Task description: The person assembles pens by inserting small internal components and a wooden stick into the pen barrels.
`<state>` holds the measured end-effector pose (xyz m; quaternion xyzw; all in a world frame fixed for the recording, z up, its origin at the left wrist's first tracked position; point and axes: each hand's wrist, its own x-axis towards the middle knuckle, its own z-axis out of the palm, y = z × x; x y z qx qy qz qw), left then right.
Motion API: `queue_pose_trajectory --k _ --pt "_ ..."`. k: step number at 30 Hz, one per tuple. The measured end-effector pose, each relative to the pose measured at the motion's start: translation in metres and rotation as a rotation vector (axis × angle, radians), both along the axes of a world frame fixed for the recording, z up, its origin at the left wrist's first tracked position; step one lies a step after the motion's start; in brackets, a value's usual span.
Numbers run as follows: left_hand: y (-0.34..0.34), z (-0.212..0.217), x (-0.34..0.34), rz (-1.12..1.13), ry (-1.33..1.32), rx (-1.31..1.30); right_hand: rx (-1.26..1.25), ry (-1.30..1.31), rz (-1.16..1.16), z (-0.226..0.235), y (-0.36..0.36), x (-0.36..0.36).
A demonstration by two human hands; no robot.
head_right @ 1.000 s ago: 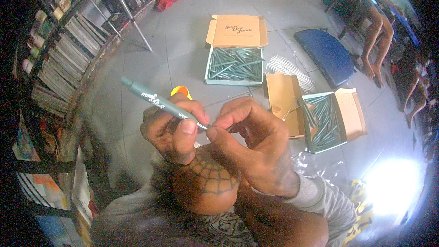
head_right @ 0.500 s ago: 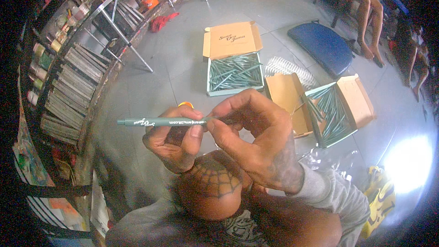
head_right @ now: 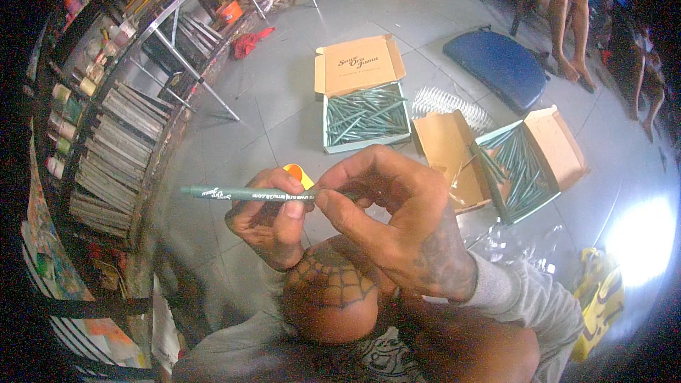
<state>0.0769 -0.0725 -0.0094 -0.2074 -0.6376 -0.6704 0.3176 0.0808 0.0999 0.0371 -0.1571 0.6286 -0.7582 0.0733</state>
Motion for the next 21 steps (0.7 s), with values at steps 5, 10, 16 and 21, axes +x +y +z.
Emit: queue_pose_trajectory --k 5,10,16,21 --pt "0.002 0.0 0.005 -0.009 -0.022 0.074 0.047 0.004 0.014 0.004 0.001 0.001" --pt "0.005 -0.006 0.002 0.008 0.054 0.127 0.061 0.045 0.038 0.003 0.002 0.0" --pt "0.003 -0.009 0.001 0.037 0.096 0.095 0.055 0.05 0.054 0.004 0.002 0.002" --pt "0.001 -0.009 0.002 0.031 0.083 0.064 0.12 0.085 0.071 0.008 0.003 0.001"
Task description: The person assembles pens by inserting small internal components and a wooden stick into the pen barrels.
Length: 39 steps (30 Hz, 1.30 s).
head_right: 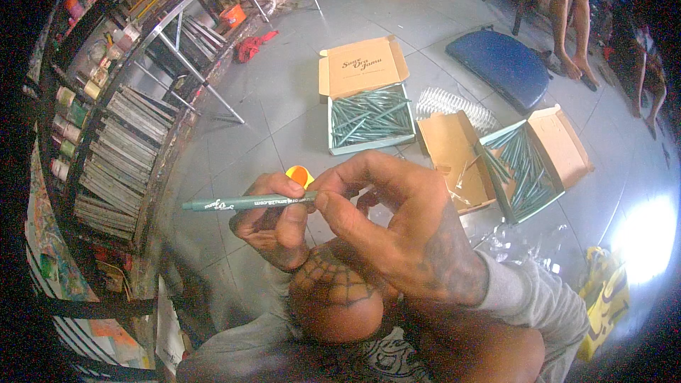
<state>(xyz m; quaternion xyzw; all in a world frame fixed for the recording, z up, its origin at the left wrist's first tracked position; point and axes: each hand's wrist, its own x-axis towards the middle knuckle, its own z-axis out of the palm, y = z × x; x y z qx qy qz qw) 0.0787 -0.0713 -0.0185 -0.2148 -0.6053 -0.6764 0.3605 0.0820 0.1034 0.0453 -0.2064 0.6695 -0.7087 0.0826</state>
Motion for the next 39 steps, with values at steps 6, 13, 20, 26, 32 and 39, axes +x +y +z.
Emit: queue_pose_trajectory --k 6,13,20,26,32,39 --pt "0.002 0.001 -0.002 0.002 0.043 0.003 0.022 0.197 -0.129 -0.007 -0.005 0.001" --pt "-0.005 0.005 -0.004 0.071 0.076 -0.157 0.212 0.371 -0.171 0.001 -0.003 0.003" --pt "-0.005 0.014 -0.005 0.125 0.112 -0.298 0.405 0.384 -0.136 0.016 0.008 0.006" --pt "-0.008 0.019 -0.004 0.125 0.122 -0.36 0.272 0.233 -0.071 0.017 0.01 0.007" --pt "-0.007 0.012 -0.004 0.143 0.119 -0.282 0.219 0.117 -0.034 0.019 0.009 0.007" --pt "-0.006 0.011 -0.005 0.092 0.095 -0.245 0.23 0.098 -0.034 0.021 0.009 0.007"
